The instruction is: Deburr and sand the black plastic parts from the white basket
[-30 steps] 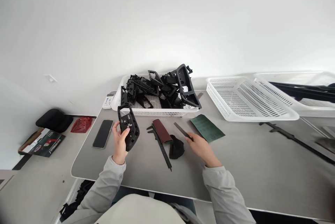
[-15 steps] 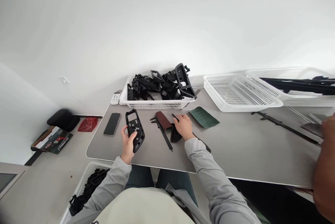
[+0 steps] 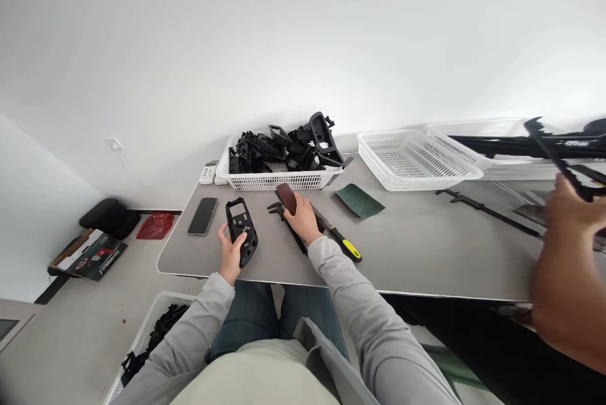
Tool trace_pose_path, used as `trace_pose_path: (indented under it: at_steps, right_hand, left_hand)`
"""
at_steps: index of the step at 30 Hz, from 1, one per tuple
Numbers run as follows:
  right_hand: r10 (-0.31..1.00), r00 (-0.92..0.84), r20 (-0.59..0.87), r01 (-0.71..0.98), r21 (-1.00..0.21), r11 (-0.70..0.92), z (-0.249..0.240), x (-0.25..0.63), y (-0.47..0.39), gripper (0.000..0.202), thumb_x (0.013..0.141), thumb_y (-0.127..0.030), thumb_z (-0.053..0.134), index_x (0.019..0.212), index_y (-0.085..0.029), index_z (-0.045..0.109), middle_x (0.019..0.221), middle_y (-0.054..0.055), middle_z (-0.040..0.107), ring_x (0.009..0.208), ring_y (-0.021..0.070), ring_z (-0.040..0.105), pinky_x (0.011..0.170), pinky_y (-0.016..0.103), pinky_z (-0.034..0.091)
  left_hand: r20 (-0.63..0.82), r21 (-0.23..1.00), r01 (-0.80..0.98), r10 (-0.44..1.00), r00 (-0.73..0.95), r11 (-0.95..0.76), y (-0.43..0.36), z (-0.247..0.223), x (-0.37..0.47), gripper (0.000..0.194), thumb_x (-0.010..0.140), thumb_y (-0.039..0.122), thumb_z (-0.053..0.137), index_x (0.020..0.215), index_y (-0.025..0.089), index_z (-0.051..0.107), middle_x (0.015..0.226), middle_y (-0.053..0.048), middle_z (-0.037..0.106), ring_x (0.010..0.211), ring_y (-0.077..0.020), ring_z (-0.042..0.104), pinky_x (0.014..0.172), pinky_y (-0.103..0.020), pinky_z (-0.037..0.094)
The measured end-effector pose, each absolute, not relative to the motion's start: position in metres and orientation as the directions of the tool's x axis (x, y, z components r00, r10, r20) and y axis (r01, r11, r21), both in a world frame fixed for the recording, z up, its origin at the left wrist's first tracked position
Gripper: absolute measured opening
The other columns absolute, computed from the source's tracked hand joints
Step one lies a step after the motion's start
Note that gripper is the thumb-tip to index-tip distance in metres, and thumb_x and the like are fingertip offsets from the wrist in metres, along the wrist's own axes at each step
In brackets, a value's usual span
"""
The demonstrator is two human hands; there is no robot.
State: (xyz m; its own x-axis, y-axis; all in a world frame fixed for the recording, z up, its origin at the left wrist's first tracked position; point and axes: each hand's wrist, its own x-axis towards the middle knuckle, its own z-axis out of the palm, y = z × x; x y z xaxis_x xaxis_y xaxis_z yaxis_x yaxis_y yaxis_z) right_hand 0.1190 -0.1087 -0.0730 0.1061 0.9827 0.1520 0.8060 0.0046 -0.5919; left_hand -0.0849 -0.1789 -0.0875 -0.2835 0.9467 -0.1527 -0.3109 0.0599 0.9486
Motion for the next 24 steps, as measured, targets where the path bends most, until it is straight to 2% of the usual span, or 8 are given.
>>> trace_pose_path:
  at_steps: [2, 5, 8, 13, 16, 18, 20, 24]
  right_hand:
    - [0.980, 0.055, 0.192, 0.607, -0.786, 0.120, -0.077, 0.114, -0.118, 0.063, 0.081, -0.034, 0.055, 0.139, -0.014, 0.040, 0.132, 0.017, 0.054, 0.119, 0.0281, 0.052, 0.098, 0.038, 0.040]
    - [0.999, 0.017, 0.029, 0.219, -0.975, 0.024, -0.086, 0.102, -0.126, 0.056, 0.080, -0.036, 0.052, 0.132, -0.018, 0.046, 0.106, 0.009, 0.066, 0.086, 0.0217, 0.064, 0.081, 0.036, 0.049]
    - [0.999, -0.004, -0.047, 0.122, -0.991, -0.046, -0.096, 0.090, -0.125, 0.051, 0.078, -0.032, 0.046, 0.127, -0.017, 0.048, 0.092, 0.005, 0.066, 0.064, 0.0176, 0.062, 0.065, 0.033, 0.050]
    - [0.993, -0.015, -0.114, 0.054, -0.992, -0.113, -0.108, 0.084, -0.109, 0.042, 0.068, -0.023, 0.051, 0.109, -0.019, 0.054, 0.087, 0.003, 0.067, 0.066, 0.0168, 0.061, 0.061, 0.029, 0.049]
    - [0.984, -0.051, -0.168, 0.000, -0.986, -0.168, -0.111, 0.087, -0.101, 0.036, 0.062, -0.020, 0.052, 0.098, -0.021, 0.052, 0.073, -0.001, 0.065, 0.060, 0.0161, 0.060, 0.054, 0.027, 0.046]
    - [0.979, -0.081, -0.188, -0.044, -0.980, -0.192, -0.110, 0.090, -0.097, 0.033, 0.059, -0.019, 0.053, 0.091, -0.023, 0.051, 0.068, -0.003, 0.064, 0.059, 0.0157, 0.061, 0.054, 0.026, 0.047]
    - [0.971, -0.115, -0.209, -0.093, -0.971, -0.220, -0.108, 0.094, -0.094, 0.028, 0.057, -0.019, 0.052, 0.085, -0.024, 0.049, 0.064, -0.005, 0.063, 0.058, 0.0163, 0.062, 0.055, 0.027, 0.049]
    - [0.955, -0.161, -0.249, -0.184, -0.943, -0.276, -0.104, 0.103, -0.092, 0.022, 0.053, -0.021, 0.047, 0.074, -0.024, 0.042, 0.053, -0.005, 0.057, 0.047, 0.0166, 0.059, 0.051, 0.030, 0.049]
  left_hand:
    - [-0.158, 0.943, -0.327, 0.951, -0.264, 0.065, -0.171, -0.090, -0.083, 0.085, 0.066, 0.030, 0.073, 0.134, 0.028, 0.022, 0.107, -0.006, 0.065, 0.087, -0.0186, 0.067, 0.077, -0.032, 0.053]
    - [-0.212, 0.924, -0.360, 0.956, -0.201, 0.129, -0.160, -0.094, -0.076, 0.083, 0.066, 0.026, 0.070, 0.136, 0.026, 0.025, 0.106, -0.006, 0.066, 0.084, -0.0189, 0.067, 0.076, -0.033, 0.054]
    - [-0.240, 0.914, -0.366, 0.961, -0.140, 0.175, -0.150, -0.099, -0.069, 0.066, 0.063, 0.023, 0.068, 0.123, 0.022, 0.040, 0.097, -0.004, 0.067, 0.078, -0.0177, 0.066, 0.072, -0.032, 0.053]
    - [-0.254, 0.919, -0.334, 0.962, -0.101, 0.208, -0.138, -0.107, -0.068, 0.050, 0.055, 0.021, 0.072, 0.100, 0.021, 0.049, 0.083, 0.000, 0.066, 0.071, -0.0156, 0.064, 0.069, -0.030, 0.052]
    - [-0.343, 0.901, -0.259, 0.937, 0.062, 0.347, -0.126, -0.103, -0.078, 0.039, 0.058, 0.031, 0.075, 0.090, 0.018, 0.057, 0.078, -0.003, 0.068, 0.070, -0.0168, 0.064, 0.066, -0.028, 0.051]
    - [-0.423, 0.888, -0.117, 0.889, 0.177, 0.446, -0.114, -0.096, -0.089, 0.036, 0.064, 0.046, 0.072, 0.085, 0.017, 0.063, 0.078, -0.006, 0.070, 0.069, -0.0183, 0.065, 0.063, -0.029, 0.051]
    - [-0.488, 0.873, 0.078, 0.854, 0.179, 0.482, -0.099, -0.088, -0.100, 0.048, 0.070, 0.064, 0.061, 0.076, 0.016, 0.066, 0.072, -0.008, 0.070, 0.062, -0.0190, 0.064, 0.060, -0.031, 0.050]
    - [-0.580, 0.767, 0.419, 0.804, 0.130, 0.486, -0.066, -0.073, -0.113, 0.064, 0.063, 0.080, 0.055, 0.057, 0.017, 0.063, 0.056, -0.012, 0.064, 0.057, -0.0224, 0.062, 0.060, -0.034, 0.047]
